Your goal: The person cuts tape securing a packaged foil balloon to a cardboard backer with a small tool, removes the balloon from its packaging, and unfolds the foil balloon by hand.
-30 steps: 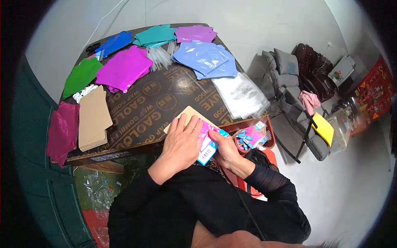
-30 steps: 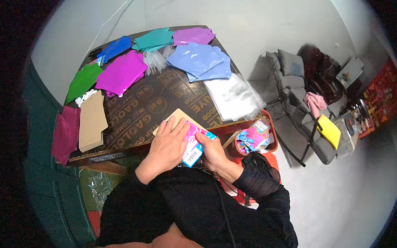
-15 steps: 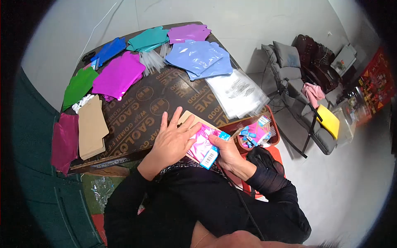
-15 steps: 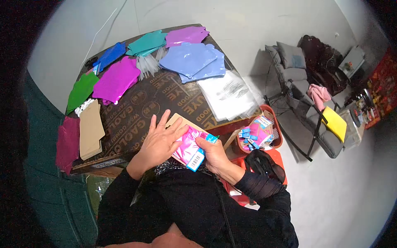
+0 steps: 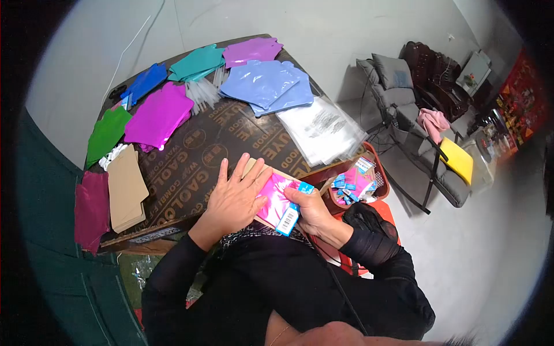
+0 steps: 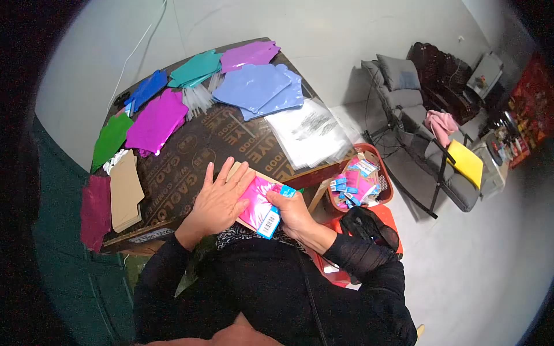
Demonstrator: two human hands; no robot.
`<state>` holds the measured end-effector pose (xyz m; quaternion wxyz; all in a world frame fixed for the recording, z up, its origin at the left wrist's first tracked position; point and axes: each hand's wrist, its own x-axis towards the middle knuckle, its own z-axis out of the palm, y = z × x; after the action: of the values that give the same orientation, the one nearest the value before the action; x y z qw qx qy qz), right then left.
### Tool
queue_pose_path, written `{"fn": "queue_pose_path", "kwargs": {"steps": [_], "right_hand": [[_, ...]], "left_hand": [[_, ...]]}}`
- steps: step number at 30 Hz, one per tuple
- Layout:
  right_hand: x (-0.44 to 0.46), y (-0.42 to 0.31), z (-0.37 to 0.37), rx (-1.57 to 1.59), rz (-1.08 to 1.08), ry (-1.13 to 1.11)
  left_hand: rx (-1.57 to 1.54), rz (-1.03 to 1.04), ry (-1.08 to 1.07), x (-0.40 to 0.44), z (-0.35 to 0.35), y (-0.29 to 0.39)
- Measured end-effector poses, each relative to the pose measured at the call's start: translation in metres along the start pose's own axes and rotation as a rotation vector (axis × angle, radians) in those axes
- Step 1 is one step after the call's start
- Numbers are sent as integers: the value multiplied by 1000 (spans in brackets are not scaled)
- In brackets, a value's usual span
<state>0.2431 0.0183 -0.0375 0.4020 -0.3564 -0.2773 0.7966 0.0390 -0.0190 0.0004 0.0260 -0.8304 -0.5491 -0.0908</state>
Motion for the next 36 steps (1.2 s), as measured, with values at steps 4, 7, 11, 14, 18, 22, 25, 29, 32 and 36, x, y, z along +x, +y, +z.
{"fn": "queue_pose_path", "kwargs": {"steps": [4,7,11,14,18,22,25,29,32,36], "right_hand": [[-1,0,-5,-24,-31,-1],[-5,-12,-4,-21,-74,7],[-18,-41,-15,19,-148,47],[-21,-57,-38,66,-351,164],[-23,-80,-61,111,-554,287],[-28,-99,-71,225,-772,340],[-25,-105,-85,267,-899,381],[-25,-108,-90,299,-906,386],[-20,-109,-94,313,-906,388],[-15,-102,-102,319,-903,404]], "left_hand": [[12,8,1,-1,-7,3],[12,14,46,6,-17,-5],[-20,21,160,19,-31,-19],[-212,-53,221,43,-49,-31],[-265,-33,292,93,-37,-36],[-227,248,235,158,8,-21],[-255,221,66,203,20,4],[-69,69,241,235,60,30],[77,13,278,242,62,36],[98,31,137,238,57,40]]}}
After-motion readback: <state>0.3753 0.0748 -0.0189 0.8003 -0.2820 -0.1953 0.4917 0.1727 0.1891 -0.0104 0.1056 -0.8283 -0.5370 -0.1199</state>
